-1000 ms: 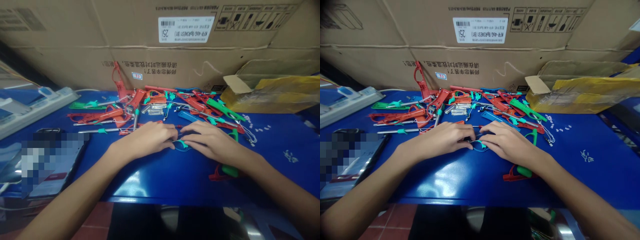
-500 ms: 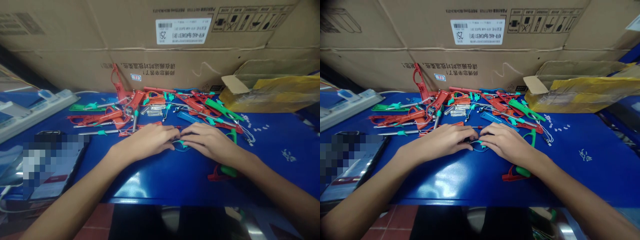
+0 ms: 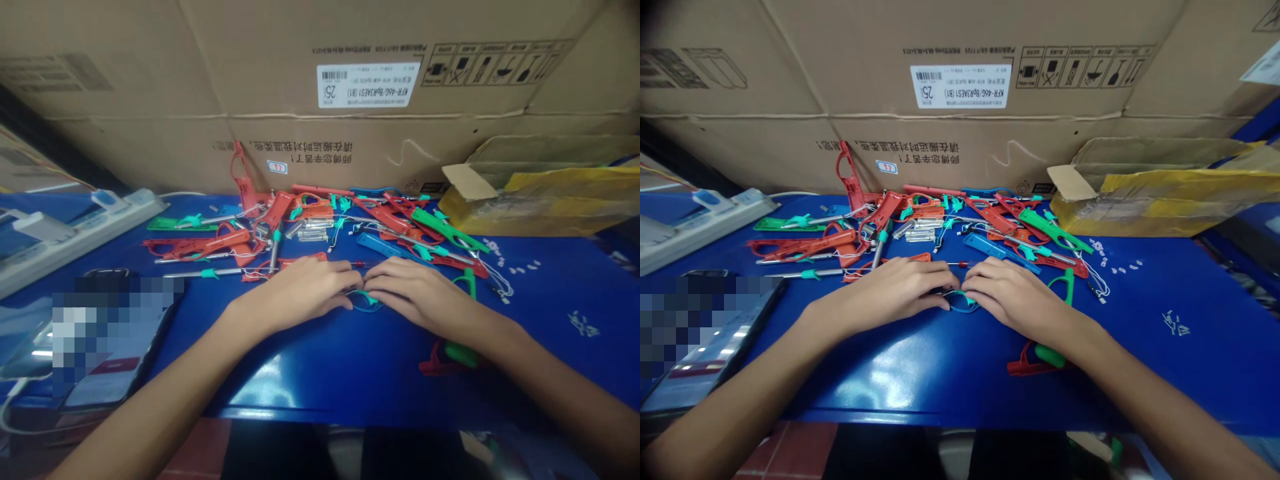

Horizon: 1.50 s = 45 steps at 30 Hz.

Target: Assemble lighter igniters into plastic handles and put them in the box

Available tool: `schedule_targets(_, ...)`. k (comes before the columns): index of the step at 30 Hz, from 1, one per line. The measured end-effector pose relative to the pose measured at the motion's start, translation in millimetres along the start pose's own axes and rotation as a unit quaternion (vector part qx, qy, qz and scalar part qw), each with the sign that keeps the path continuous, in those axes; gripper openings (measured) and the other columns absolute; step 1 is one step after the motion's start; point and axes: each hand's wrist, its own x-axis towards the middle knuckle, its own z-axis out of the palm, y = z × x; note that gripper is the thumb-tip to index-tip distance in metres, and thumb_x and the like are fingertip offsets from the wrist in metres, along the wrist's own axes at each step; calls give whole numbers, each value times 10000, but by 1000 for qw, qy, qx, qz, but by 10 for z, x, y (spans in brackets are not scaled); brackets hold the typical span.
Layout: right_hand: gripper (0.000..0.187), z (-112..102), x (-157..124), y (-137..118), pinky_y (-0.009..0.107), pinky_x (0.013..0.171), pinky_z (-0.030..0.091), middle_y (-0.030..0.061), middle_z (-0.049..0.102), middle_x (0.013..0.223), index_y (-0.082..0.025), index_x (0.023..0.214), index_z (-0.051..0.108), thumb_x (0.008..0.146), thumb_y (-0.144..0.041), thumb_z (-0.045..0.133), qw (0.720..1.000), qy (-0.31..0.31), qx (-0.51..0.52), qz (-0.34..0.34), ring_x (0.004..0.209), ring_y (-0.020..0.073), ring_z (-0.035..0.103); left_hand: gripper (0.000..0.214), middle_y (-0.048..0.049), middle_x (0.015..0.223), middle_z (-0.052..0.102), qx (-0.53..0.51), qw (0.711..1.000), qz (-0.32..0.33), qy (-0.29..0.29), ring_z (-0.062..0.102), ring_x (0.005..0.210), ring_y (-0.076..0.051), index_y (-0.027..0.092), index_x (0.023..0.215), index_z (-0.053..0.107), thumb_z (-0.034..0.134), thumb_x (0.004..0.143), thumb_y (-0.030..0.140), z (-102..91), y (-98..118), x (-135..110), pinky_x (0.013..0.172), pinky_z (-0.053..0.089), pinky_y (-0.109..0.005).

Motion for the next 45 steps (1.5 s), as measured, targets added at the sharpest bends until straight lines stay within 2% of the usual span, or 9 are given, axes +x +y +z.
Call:
schedule_targets(7,228,-23,-9,-30,399,912,512,72,741,1096,-188,1067,701,1033,-331,527,999,-14,-13,27,1016,227,671,155,-7,1088,692,-9,1000,4,0,699,873,-188,246,1131,677,631,997,310,-2,-15,15,659,430,-318)
schedule_targets(11,229,-74,-42,27,401,939,518,71,757,1109,-204,990,744,1019,-332,556,1000,2,-30,4,1023,229,690,110,2,1041,697,-16,1000,-11,-6,694,853,-181,237,1023,692,645,988,330,-3,-34,19,634,416,-315)
schedule_targets(19,273,-150,-124,128,415,1066,492,51,709,1296,-256,1178,751,1032,-324,530,999,-35,-6,-25,1234,228,627,108,3,1033,692,-10,1000,-9,2,683,810,-172,227,1001,673,651,983,331,-3,-14,2,620,403,-308)
schedule_targets(26,288,-147,-59,134,433,999,529,90,726,1190,-194,1157,738,1023,-357,543,999,-20,-12,-45,1128,241,661,121,-4,1023,694,-1,1000,-1,10,672,777,-171,211,989,642,655,980,330,5,-24,11,589,359,-313)
schedule_targets(32,283,-124,-36,161,434,979,548,90,750,1144,-191,1110,760,1030,-334,529,998,-18,-22,-54,1089,241,684,233,7,938,728,-37,998,-46,10,680,782,-176,209,1074,601,722,936,353,-53,-63,4,602,364,-283)
schedule_targets(35,267,-119,-46,183,420,990,551,89,754,1156,-192,1119,762,1024,-316,546,998,-7,-17,-55,1103,235,686,179,-20,920,742,-11,997,-68,25,689,783,-178,184,1048,639,593,1020,355,-118,-105,1,614,374,-280)
schedule_targets(37,258,-124,-45,192,416,989,556,88,753,1161,-196,1113,767,1019,-312,556,999,-5,-11,-52,1102,232,688,264,-33,882,741,22,995,-81,56,687,768,-180,174,978,675,499,1061,351,-145,-152,-7,613,375,-289)
schedule_targets(39,252,-136,-38,190,420,988,560,87,751,1168,-207,1115,772,1014,-309,565,999,-5,-6,-49,1098,232,690,289,-32,901,744,18,995,-68,69,690,789,-175,184,948,709,515,1052,371,-153,-200,-22,635,399,-288)
schedule_targets(45,245,-129,-23,166,425,984,564,100,745,1165,-210,1096,789,1004,-299,580,999,-7,-6,-43,1088,239,694,193,-24,1075,755,-69,998,-9,14,707,930,-171,236,1024,755,594,1011,343,-115,-235,-28,756,465,-274)
